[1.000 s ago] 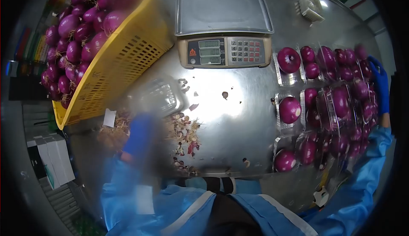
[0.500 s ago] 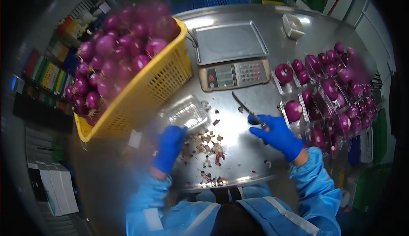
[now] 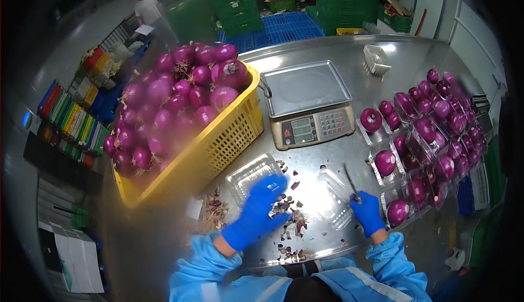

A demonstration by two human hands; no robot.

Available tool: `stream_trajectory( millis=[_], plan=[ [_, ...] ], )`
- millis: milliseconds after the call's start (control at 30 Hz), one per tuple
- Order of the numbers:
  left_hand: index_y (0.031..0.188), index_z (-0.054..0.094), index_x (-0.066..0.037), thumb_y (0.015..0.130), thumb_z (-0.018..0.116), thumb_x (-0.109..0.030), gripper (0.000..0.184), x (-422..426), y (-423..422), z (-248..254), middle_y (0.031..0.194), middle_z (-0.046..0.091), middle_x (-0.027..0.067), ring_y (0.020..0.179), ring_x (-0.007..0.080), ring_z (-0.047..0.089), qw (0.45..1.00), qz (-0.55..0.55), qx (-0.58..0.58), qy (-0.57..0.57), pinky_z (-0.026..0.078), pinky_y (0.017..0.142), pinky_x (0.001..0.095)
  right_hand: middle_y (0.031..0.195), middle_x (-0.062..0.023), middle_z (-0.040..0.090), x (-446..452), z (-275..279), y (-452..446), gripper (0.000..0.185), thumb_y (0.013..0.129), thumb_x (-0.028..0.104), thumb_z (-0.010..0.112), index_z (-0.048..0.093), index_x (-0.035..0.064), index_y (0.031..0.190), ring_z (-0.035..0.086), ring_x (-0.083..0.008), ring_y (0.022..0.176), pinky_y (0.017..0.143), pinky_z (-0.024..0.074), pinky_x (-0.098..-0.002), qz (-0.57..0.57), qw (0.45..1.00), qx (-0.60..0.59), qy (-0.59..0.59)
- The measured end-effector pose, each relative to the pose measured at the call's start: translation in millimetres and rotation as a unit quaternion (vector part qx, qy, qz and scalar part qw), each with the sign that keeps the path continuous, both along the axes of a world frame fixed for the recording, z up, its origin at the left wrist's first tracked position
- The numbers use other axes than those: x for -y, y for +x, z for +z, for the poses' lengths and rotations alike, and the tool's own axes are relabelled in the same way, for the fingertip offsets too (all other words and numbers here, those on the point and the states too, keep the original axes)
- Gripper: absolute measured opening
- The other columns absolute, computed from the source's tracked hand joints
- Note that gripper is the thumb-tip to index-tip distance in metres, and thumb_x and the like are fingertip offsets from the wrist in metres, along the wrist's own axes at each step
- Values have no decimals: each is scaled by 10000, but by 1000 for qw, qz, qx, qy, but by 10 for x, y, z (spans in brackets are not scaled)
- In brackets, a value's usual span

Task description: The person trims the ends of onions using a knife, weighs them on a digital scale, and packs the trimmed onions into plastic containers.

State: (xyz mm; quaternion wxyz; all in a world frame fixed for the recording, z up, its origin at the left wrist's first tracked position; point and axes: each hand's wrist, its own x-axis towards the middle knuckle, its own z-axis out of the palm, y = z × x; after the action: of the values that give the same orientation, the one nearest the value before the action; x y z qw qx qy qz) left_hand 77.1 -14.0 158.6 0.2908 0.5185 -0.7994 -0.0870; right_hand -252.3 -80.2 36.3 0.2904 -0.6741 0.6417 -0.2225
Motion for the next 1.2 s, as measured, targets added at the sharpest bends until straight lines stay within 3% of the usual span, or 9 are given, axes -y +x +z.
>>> stream_trajectory(
  millis=[33, 233, 433, 533, 733, 867, 1033, 1133, 1200],
  plan=[
    [1327, 484, -76, 724, 801, -178, 688, 206, 124, 118, 1303, 512, 156, 1212, 335, 493, 982, 86, -169, 1, 385, 1035, 423, 768, -183, 665, -63, -128, -160, 218, 759, 213, 703, 679, 60, 912, 665, -349, 730, 657, 516, -418, -23, 999, -15, 20],
    [1377, 408, 0, 699, 805, -128, 796, 1684, 1140, 519, 1340, 504, 179, 1250, 306, 480, 940, 259, -95, -202, 371, 1066, 378, 1032, -208, 664, -408, -380, -453, 558, 765, 266, 732, 575, -2, 1228, 663, -342, 887, 779, 521, -406, -50, 994, -91, 34],
    [1428, 303, 26, 593, 856, -256, 1040, 2766, 1395, 405, 1311, 500, 232, 1234, 326, 494, 930, 333, 63, -140, 383, 1059, 364, 1040, -198, 670, -237, 180, -309, 565, 780, 289, 730, 569, 15, 1247, 669, -335, 887, 791, 525, -390, -69, 989, -109, 71],
    [1443, 266, 34, 587, 848, -261, 1076, 2798, 1317, 444, 1307, 500, 235, 1228, 333, 497, 938, 340, -25, -61, 380, 1060, 360, 988, -198, 679, -166, 267, -237, 555, 779, 298, 739, 584, 12, 1228, 677, -327, 871, 775, 529, -389, -29, 992, -67, 105],
    [1415, 348, -46, 644, 778, -87, 884, 2319, 1143, 816, 1326, 461, 150, 1166, 297, 515, 914, 260, -229, -210, 431, 1001, 391, 901, -166, 689, -155, 331, 19, 471, 779, 278, 756, 626, 30, 1157, 684, -281, 791, 711, 531, -353, -8, 999, 23, 36],
    [1419, 367, -67, 678, 777, -106, 849, 1290, 723, 985, 1351, 454, 147, 1210, 276, 484, 921, 128, -358, -77, 392, 1059, 395, 819, -143, 669, -94, 616, 235, 379, 789, 238, 752, 641, 32, 1086, 663, -260, 699, 656, 517, -326, 13, 992, 111, 48],
    [1394, 425, -45, 491, 934, -238, 1055, 111, 444, 507, 1368, 472, 110, 1232, 231, 483, 894, 114, -398, 173, 427, 1040, 384, 817, -121, 635, -114, 991, 451, 282, 783, 206, 746, 658, 66, 1012, 640, -259, 659, 607, 500, -321, 203, 969, 138, 25],
    [1398, 390, -43, 498, 917, -117, 1046, -414, 216, 222, 1360, 477, 130, 1257, 248, 468, 820, 124, -462, 314, 417, 1052, 396, 773, -75, 624, -221, 1148, 746, 321, 772, 364, 744, 657, 114, 953, 621, -280, 631, 565, 488, -347, 385, 914, 126, -30],
    [1399, 381, -43, 504, 908, -104, 1040, -629, 166, 144, 1354, 480, 134, 1252, 252, 476, 842, 113, -413, 329, 414, 1057, 398, 723, -75, 590, -310, 1147, 927, 344, 796, 455, 695, 622, 125, 861, 606, -287, 592, 530, 477, -366, 449, 889, 75, -57]
  ],
)
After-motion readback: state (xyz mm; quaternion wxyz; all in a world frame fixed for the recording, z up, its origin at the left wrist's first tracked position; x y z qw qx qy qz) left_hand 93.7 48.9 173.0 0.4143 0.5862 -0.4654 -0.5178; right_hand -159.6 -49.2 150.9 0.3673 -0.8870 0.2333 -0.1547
